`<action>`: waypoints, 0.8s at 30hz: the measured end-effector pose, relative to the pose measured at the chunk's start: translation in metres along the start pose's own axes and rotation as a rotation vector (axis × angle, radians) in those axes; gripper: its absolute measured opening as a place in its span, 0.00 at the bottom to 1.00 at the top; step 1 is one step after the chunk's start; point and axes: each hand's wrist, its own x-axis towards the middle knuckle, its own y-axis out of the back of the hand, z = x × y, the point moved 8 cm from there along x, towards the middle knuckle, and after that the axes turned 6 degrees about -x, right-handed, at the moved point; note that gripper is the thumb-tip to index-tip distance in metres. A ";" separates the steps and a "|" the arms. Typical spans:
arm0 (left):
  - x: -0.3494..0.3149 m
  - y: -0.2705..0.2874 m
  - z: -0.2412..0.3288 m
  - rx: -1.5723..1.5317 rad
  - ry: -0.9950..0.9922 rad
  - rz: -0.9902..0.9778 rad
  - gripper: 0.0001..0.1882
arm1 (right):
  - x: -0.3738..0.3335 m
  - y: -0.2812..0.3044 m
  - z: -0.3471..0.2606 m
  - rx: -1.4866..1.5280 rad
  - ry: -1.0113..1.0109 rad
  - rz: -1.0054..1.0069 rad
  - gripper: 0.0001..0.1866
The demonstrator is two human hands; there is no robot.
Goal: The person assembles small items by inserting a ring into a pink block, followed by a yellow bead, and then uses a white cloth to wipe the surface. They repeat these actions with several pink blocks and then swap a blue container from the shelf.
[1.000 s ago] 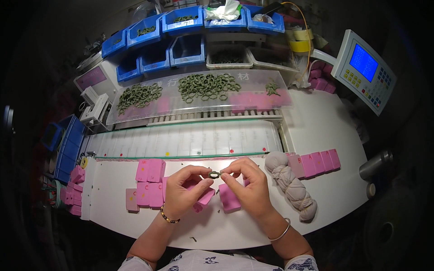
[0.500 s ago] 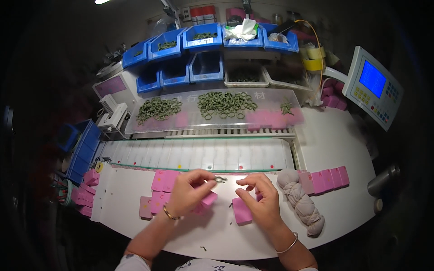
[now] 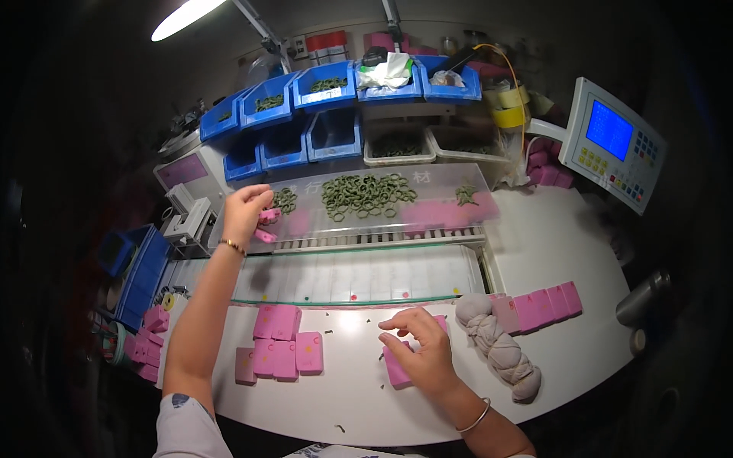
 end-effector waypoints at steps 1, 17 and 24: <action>-0.014 -0.007 -0.004 -0.080 0.027 -0.049 0.16 | -0.001 0.003 -0.004 -0.018 -0.001 0.000 0.09; -0.260 -0.137 -0.060 -1.015 0.713 -0.285 0.16 | -0.015 -0.013 -0.051 -0.266 0.505 -0.106 0.17; -0.258 -0.148 -0.072 -1.013 0.834 -0.260 0.16 | -0.033 -0.019 -0.059 -0.483 0.700 -0.035 0.18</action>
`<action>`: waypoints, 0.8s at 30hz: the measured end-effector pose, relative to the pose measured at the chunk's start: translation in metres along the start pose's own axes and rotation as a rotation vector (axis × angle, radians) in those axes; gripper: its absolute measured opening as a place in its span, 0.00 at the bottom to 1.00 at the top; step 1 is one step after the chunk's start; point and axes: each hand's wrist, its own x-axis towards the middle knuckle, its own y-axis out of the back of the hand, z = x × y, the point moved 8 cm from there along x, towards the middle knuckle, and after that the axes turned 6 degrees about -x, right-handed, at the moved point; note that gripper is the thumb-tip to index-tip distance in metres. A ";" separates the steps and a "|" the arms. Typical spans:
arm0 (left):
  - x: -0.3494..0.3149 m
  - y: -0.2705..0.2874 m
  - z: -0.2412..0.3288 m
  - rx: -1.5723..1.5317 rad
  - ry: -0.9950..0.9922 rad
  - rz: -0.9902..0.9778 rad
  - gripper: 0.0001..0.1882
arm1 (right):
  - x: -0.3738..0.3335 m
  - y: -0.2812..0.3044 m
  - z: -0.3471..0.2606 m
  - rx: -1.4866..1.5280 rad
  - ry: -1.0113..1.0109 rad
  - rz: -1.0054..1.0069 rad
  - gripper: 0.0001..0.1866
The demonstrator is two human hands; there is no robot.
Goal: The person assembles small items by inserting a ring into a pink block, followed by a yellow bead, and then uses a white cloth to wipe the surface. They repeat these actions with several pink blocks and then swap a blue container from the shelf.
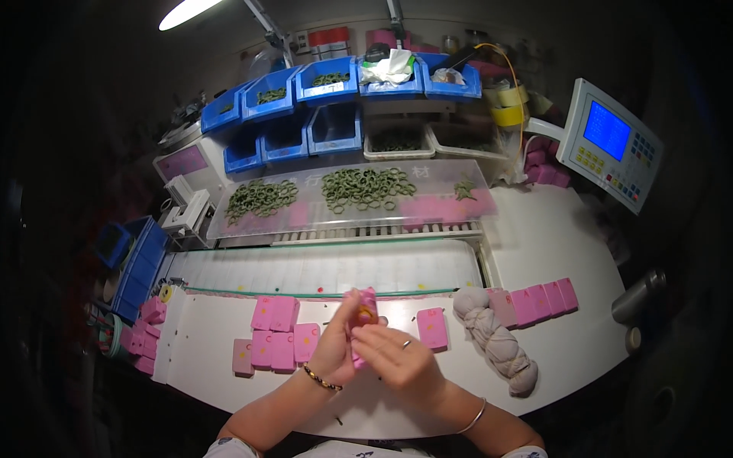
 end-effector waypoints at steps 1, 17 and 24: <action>-0.001 -0.005 0.003 0.003 0.006 0.000 0.16 | 0.000 0.001 -0.004 -0.003 -0.006 0.001 0.18; 0.003 -0.007 -0.005 -0.052 0.125 -0.008 0.16 | -0.090 0.064 0.096 -0.445 -0.574 -0.410 0.36; 0.005 0.004 -0.017 0.098 0.102 0.050 0.17 | -0.025 0.107 0.060 -0.451 -0.458 -0.136 0.33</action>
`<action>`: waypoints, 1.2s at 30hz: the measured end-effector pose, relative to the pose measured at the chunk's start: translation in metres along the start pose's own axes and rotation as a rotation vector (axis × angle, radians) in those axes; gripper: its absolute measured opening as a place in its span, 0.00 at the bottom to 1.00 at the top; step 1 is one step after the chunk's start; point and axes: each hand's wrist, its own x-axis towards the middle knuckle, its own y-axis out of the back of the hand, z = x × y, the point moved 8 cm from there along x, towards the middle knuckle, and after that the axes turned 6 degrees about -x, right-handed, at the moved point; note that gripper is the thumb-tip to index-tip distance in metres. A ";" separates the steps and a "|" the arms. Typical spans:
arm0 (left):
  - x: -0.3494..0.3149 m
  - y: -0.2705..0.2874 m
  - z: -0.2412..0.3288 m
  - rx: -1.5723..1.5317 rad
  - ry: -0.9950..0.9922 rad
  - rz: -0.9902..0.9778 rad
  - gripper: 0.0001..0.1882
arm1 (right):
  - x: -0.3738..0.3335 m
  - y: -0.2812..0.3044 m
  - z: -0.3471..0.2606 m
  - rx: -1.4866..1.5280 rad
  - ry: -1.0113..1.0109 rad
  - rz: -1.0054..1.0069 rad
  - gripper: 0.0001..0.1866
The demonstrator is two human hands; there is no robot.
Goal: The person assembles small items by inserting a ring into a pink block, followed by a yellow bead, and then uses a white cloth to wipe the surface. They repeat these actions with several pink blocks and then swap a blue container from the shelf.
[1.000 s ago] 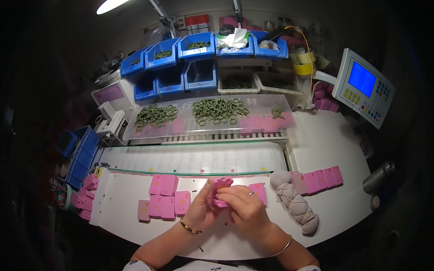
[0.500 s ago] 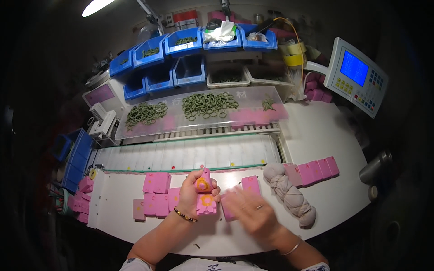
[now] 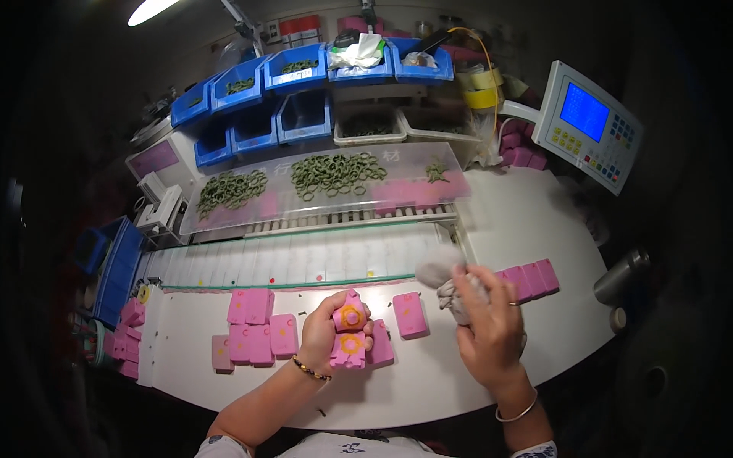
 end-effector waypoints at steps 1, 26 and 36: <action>-0.002 0.001 0.001 0.002 -0.004 0.009 0.17 | 0.003 0.022 -0.014 -0.086 0.008 0.214 0.31; -0.026 -0.016 0.053 0.128 -0.476 0.031 0.12 | 0.004 0.024 -0.084 0.120 0.348 0.217 0.18; -0.047 -0.018 0.071 0.312 -0.851 0.000 0.17 | 0.005 0.014 -0.083 0.155 0.391 0.099 0.23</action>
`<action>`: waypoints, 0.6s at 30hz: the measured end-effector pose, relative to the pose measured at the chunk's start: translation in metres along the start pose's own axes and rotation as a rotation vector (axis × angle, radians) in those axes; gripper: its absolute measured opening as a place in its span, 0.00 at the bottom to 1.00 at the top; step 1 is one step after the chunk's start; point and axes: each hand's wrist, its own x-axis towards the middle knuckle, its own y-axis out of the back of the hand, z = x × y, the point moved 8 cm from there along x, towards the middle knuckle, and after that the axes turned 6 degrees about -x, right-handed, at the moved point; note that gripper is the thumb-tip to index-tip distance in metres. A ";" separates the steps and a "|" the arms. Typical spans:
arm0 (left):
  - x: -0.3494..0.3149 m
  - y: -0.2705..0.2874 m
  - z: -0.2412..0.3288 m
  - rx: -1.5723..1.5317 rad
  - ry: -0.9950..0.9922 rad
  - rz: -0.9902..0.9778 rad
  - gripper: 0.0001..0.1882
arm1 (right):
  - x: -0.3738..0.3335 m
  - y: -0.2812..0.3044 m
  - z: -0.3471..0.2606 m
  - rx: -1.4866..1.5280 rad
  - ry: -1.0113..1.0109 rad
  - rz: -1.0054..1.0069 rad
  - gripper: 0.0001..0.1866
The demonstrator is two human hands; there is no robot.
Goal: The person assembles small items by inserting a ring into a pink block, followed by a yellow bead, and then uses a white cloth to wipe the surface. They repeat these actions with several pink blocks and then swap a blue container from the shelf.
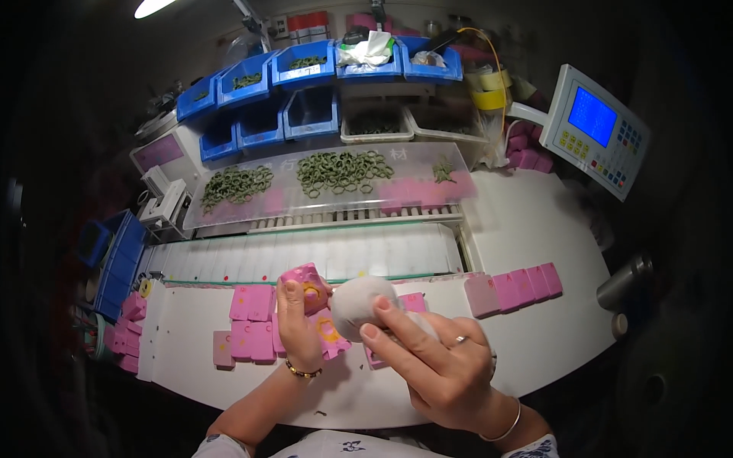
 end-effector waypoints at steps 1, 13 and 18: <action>0.002 -0.002 0.003 0.005 -0.019 -0.016 0.17 | 0.001 0.013 0.002 -0.007 -0.041 0.131 0.21; 0.019 0.027 0.009 -0.031 -0.021 0.117 0.25 | -0.039 -0.031 0.037 -0.116 -0.154 -0.196 0.23; 0.011 0.012 -0.019 -0.201 0.329 -0.051 0.26 | -0.062 -0.057 0.077 -0.219 -0.324 -0.329 0.24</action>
